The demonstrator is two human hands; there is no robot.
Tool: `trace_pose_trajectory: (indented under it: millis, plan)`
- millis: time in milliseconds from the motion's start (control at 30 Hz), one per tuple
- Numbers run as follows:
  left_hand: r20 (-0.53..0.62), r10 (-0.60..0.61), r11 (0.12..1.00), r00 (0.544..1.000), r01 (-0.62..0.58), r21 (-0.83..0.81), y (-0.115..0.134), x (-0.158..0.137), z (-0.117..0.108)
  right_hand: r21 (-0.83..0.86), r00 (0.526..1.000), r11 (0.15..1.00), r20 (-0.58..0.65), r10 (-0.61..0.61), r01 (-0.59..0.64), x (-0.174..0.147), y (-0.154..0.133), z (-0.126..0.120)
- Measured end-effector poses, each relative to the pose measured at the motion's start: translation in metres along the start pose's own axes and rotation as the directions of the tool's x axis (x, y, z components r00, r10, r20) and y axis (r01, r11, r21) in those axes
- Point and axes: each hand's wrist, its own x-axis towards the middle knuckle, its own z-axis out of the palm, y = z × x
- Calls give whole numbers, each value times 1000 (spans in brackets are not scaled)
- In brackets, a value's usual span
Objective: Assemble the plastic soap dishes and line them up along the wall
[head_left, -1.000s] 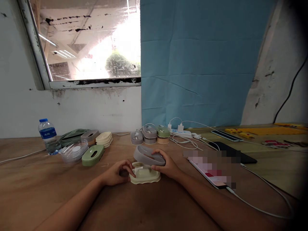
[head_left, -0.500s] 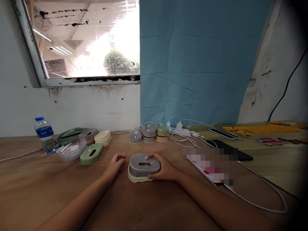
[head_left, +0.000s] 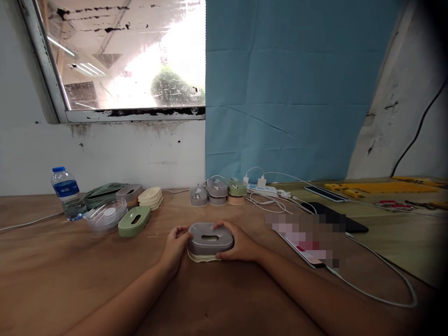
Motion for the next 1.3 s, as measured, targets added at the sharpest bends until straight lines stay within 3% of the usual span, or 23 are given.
trace_pose_trajectory:
  millis: [367, 700, 1300]
  plan:
    - [76, -32, 999, 997, 28, 45, 7, -4, -1, -22, 991, 999, 129, -20, 23, -2, -4, -3]
    - [161, -8, 999, 987, 0, 49, 5, 0, -4, -64, 988, 997, 150, -36, 46, -4, -9, -6]
    - [208, 3, 989, 978, -33, 143, 10, 2, -8, -68, 988, 996, 150, -48, 59, -4, -11, -6]
